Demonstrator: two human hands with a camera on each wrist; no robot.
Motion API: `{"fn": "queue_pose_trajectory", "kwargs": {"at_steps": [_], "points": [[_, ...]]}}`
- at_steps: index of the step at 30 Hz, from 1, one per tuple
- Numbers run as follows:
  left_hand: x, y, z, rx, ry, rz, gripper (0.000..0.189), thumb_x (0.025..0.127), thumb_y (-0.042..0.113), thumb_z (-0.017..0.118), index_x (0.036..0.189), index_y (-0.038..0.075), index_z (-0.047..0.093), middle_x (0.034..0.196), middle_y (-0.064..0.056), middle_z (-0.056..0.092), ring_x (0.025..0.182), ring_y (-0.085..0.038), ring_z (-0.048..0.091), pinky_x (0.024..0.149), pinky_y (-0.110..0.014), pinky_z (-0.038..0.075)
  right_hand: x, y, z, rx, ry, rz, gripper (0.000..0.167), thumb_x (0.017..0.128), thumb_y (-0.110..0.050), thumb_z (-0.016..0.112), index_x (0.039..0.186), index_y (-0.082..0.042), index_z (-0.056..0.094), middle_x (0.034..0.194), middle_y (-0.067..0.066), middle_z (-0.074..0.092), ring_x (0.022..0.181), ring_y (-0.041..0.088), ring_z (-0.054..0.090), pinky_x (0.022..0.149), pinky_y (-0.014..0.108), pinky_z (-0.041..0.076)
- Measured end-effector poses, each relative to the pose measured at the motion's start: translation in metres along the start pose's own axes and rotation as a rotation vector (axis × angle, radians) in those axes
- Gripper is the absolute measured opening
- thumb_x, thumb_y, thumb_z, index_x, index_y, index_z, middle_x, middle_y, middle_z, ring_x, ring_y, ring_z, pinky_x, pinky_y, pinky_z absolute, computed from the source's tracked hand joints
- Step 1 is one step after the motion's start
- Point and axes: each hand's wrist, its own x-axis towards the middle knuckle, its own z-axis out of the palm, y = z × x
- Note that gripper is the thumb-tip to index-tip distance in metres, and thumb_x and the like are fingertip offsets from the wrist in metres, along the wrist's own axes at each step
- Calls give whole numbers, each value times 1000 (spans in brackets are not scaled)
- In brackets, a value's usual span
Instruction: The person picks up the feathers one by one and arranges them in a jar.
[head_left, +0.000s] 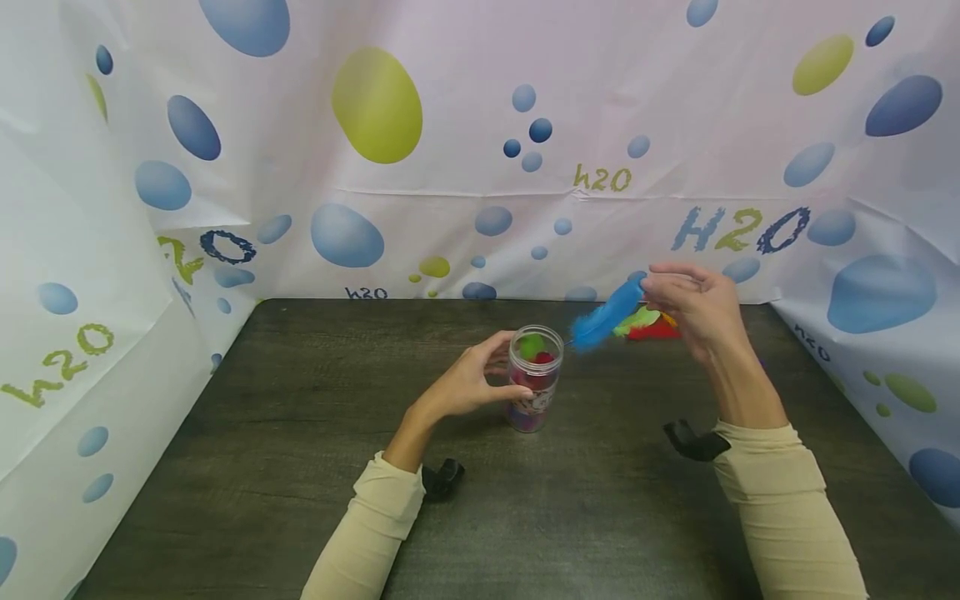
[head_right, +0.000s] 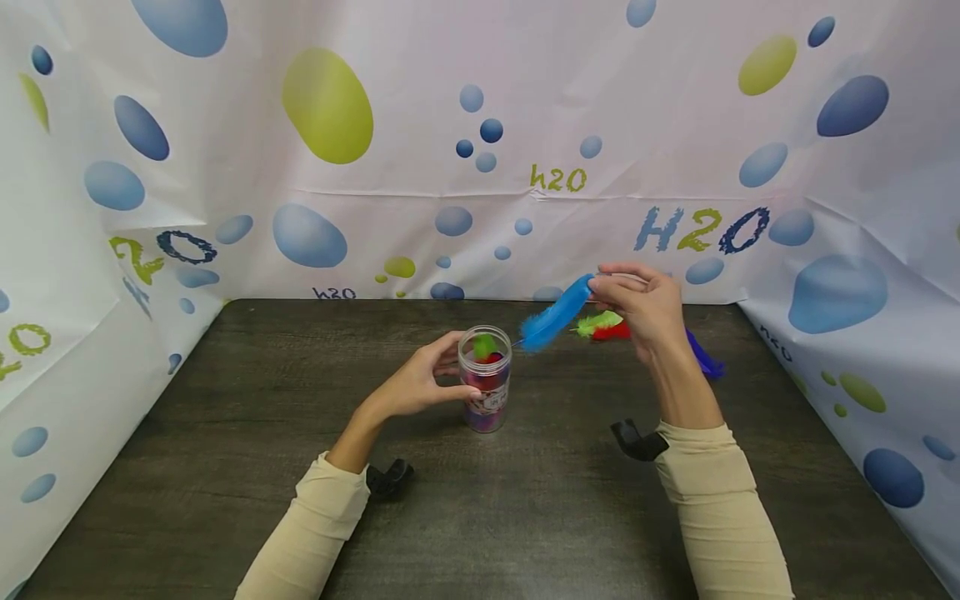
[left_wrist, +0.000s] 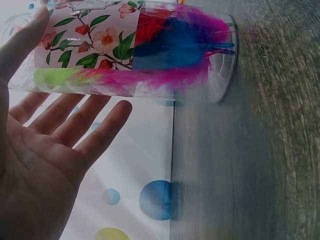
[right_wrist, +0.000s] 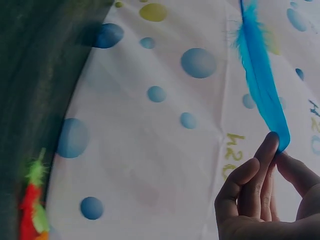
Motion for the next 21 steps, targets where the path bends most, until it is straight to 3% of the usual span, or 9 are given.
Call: {"fn": "queue_pose_trajectory", "kwargs": {"at_steps": [7, 16, 21], "points": [[1, 1, -1, -4, -5, -3, 72, 91, 3, 79, 152, 2, 41, 139, -19, 60, 131, -33, 59, 106, -40, 54, 2, -14, 10, 20, 7, -71, 10, 93, -7, 79, 101, -12, 79, 90, -1, 80, 77, 11, 76, 74, 20, 61], [1, 1, -1, -9, -8, -2, 71, 92, 5, 79, 152, 1, 42, 139, -19, 61, 131, -33, 60, 106, -41, 54, 1, -22, 18, 83, -46, -141, 14, 94, 4, 73, 101, -7, 79, 90, 3, 80, 75, 15, 76, 72, 22, 62], [0, 1, -1, -8, -7, -2, 71, 92, 5, 79, 152, 0, 42, 139, -19, 61, 131, -34, 60, 107, -42, 54, -1, -22, 25, 53, -83, -151, 14, 94, 5, 72, 100, -7, 78, 90, 3, 80, 74, 14, 75, 72, 22, 62]]}}
